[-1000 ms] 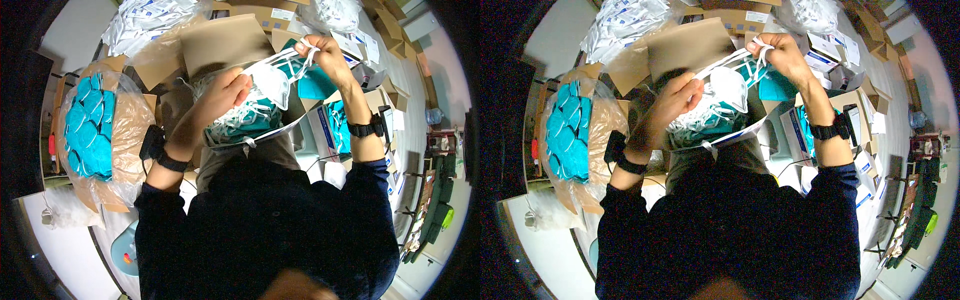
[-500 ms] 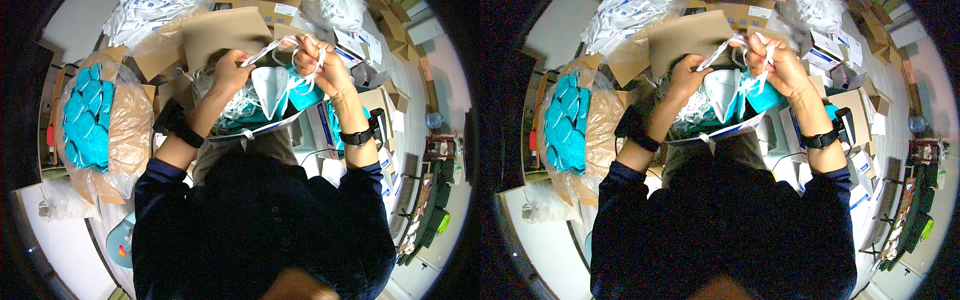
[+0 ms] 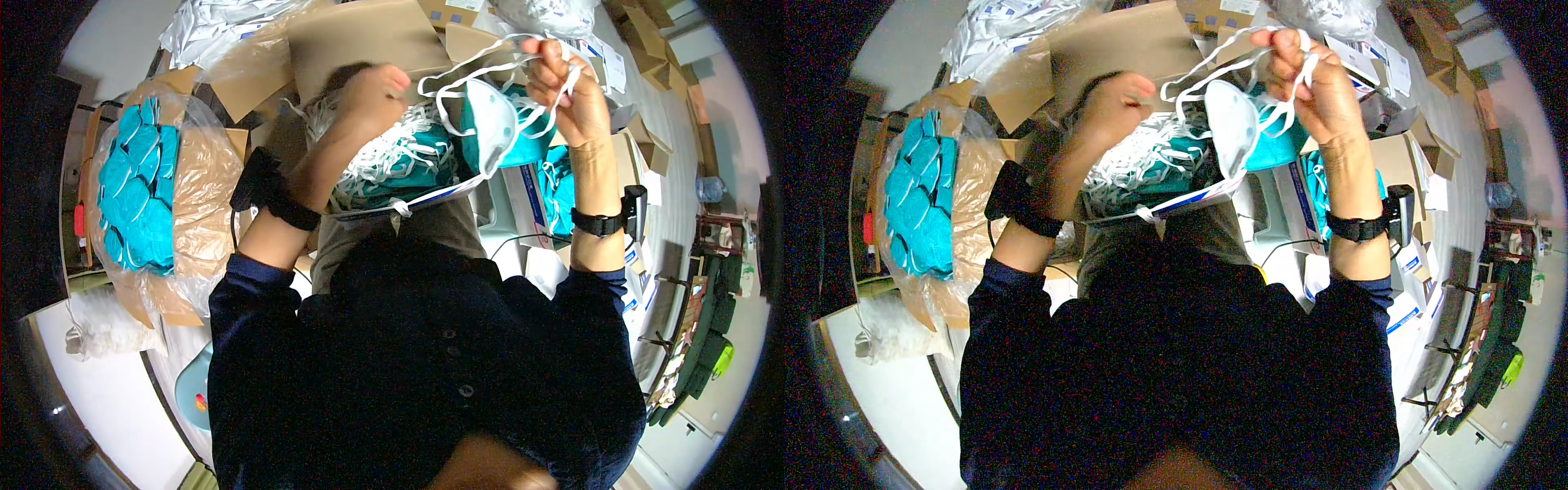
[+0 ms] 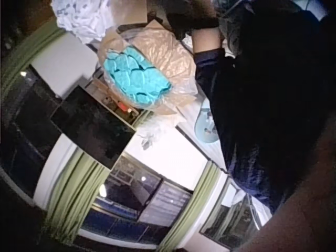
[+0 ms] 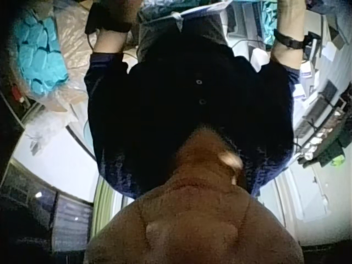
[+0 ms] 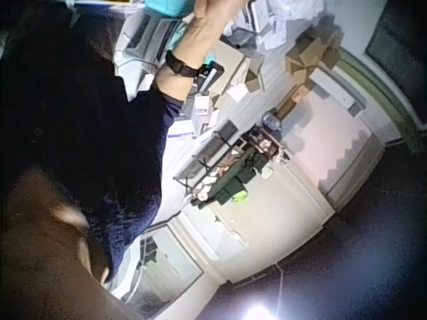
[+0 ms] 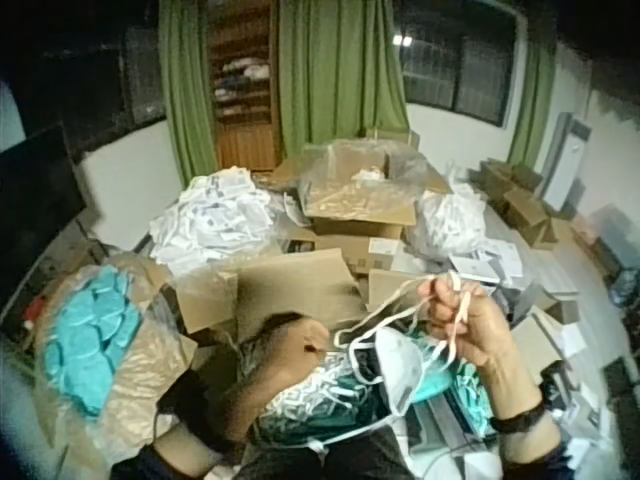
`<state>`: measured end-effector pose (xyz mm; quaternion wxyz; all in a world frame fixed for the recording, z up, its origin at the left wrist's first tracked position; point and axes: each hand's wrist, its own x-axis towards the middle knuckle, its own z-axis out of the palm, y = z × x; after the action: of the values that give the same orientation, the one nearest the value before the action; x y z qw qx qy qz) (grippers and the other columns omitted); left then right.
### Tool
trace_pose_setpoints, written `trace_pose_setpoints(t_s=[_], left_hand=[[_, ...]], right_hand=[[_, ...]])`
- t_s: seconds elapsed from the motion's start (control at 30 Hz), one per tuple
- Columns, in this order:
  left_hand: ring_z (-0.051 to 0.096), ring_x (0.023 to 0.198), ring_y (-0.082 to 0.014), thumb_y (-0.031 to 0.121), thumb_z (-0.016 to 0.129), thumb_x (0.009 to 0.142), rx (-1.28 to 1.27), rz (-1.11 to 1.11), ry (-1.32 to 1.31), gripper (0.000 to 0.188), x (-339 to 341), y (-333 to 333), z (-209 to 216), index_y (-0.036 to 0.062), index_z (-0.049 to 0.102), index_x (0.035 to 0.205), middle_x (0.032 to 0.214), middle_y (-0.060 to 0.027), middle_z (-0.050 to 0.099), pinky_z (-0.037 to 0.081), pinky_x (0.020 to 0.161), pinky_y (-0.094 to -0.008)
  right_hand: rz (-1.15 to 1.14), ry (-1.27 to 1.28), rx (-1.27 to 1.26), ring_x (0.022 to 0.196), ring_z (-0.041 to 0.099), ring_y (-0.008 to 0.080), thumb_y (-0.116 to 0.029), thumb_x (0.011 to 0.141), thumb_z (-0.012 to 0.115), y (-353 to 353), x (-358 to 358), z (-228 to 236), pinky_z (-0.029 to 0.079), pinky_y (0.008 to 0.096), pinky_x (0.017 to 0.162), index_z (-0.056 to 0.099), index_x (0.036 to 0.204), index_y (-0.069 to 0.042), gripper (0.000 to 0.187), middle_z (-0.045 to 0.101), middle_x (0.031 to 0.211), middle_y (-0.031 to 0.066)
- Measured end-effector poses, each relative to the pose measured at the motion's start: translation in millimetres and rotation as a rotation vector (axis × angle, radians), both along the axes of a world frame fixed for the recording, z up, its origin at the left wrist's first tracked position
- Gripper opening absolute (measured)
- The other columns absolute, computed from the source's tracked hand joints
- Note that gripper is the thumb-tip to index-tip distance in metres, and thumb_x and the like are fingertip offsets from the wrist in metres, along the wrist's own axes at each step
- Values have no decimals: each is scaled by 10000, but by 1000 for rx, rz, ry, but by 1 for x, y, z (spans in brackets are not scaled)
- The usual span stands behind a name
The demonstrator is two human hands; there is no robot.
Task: Checking and packing face masks into a shipping box.
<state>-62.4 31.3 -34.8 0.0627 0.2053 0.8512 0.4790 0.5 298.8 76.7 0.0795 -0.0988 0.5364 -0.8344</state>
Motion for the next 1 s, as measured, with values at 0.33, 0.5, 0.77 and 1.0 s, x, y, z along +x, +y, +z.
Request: trace_pose_setpoints(t_s=[0.33,0.5,0.77,1.0], left_hand=[[642,776,-359,186,708,712,-595,-304,216,137,23,56,-34,64,683,769,800,-164,665,503,699,-438],[630,860,-377,169,691,727,-512,-350,269,173,32,48,-50,63,683,864,867,-190,655,489,784,-474],[614,655,-211,190,660,818,-105,-31,322,196,19,17,10,31,655,933,744,-134,640,479,619,-336],[596,732,-128,132,559,914,469,64,106,185,21,-24,88,-13,599,1022,814,-46,630,481,678,-283]], right_hand=[[-138,77,42,455,266,1,-217,959,542,15,6,13,211,168,393,608,1059,56,299,399,582,-63],[-138,74,28,456,270,0,-223,958,544,18,10,12,209,166,402,610,1055,55,301,401,582,-65],[-423,43,147,451,302,21,-189,934,569,20,9,11,221,185,421,640,1012,32,245,483,607,-49],[-522,174,547,594,509,34,-299,878,669,3,6,23,343,189,513,696,929,-66,240,654,748,1]])
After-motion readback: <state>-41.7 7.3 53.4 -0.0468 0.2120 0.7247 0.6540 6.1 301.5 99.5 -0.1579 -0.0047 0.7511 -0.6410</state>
